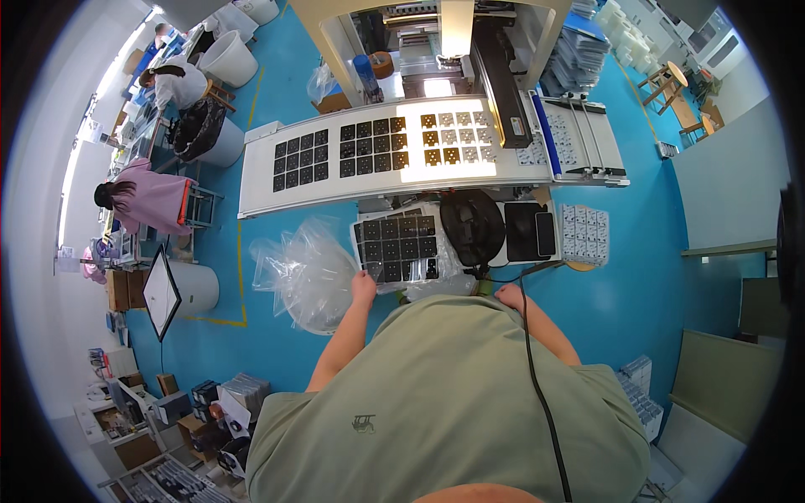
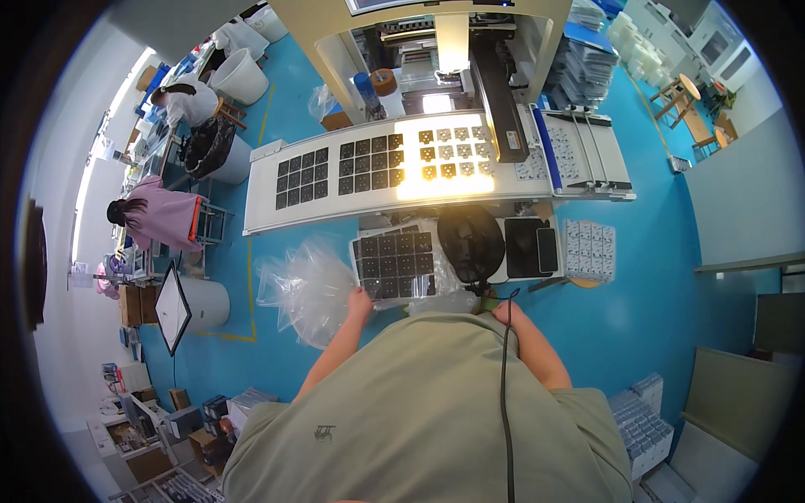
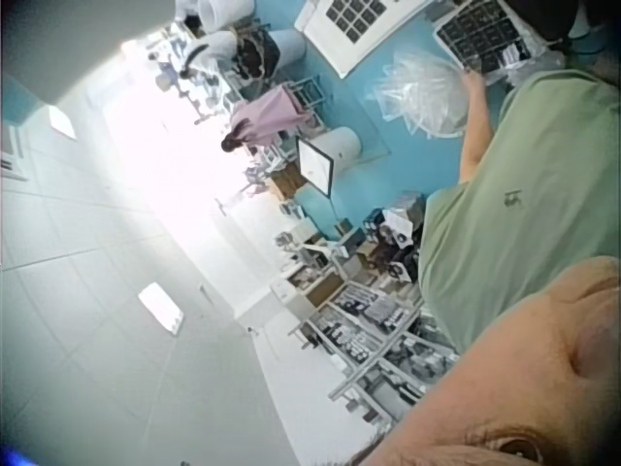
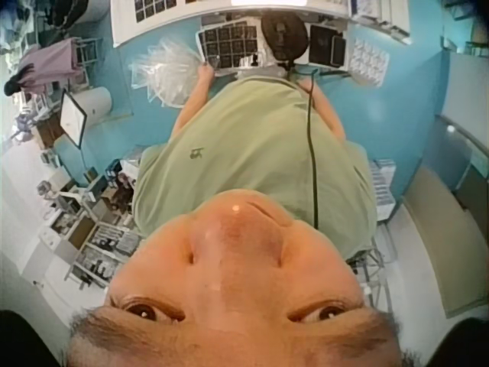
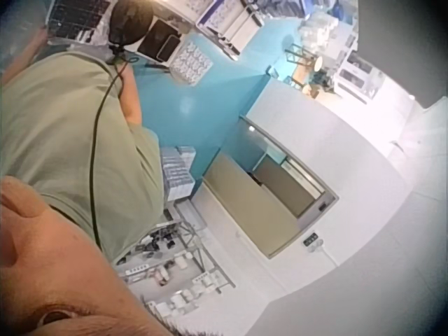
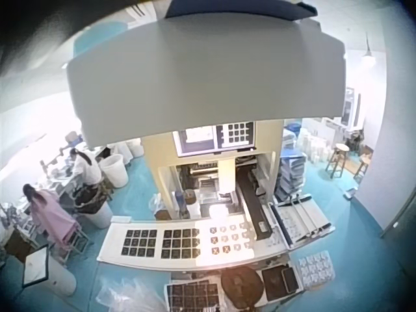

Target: Assembling small solar cells onto a grid and applying protective film on a production line.

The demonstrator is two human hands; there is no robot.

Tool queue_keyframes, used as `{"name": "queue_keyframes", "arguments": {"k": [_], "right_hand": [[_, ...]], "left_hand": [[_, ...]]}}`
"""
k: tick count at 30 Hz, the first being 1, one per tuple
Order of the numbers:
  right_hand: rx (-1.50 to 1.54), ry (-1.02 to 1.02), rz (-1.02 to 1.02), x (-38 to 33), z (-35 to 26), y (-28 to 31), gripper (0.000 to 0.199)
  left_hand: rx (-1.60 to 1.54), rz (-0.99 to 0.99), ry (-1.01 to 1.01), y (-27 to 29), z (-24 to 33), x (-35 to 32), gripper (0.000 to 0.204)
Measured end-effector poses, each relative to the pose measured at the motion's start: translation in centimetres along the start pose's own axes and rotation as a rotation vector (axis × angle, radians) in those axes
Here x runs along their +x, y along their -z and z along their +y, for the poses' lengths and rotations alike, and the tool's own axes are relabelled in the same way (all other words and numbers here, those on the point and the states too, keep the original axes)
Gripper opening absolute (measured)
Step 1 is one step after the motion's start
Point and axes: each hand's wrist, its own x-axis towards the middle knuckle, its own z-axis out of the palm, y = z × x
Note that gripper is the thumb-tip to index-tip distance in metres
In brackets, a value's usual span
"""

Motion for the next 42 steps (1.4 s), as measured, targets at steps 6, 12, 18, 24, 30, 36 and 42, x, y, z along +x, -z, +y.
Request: {"name": "queue_keyframes", "arguments": {"k": [6, 12, 18, 24, 30, 36, 42], "right_hand": [[0.031, -0.055, -0.041, -0.2, -0.5, 0.5, 0.031], [0.017, -0.038, -0.026, -0.3, -0.9, 0.8, 0.03], [0.068, -0.023, -0.023, -0.6, -1.4, 1.2, 0.031], [0.021, -0.011, -0.03, -0.4, -1.4, 1.1, 0.03], [0.023, 0.015, 0.0, 0.2, -0.7, 0.4, 0.03], [0.019, -0.013, -0.014, 0.6, -0.8, 0.4, 0.03], [0.017, -0.004, -0.011, 0.5, -1.0, 0.7, 0.031]], "left_hand": [[0.038, -0.007, 0.001, 0.2, 0.5, -0.4, 0.034], [0.01, -0.019, 0.005, 0.0, -0.6, 0.5, 0.033], [-0.006, -0.015, 0.001, -0.3, -1.0, 0.9, 0.034], [-0.016, -0.001, 0.026, -0.4, -1.3, 1.1, 0.034], [0.015, -0.012, -0.071, -0.4, -3.0, 2.2, 0.035], [-0.019, -0.032, -0.075, -0.6, -3.7, 2.9, 0.033], [-0.012, -0.038, -0.045, -0.6, -2.3, 2.1, 0.032]]}}
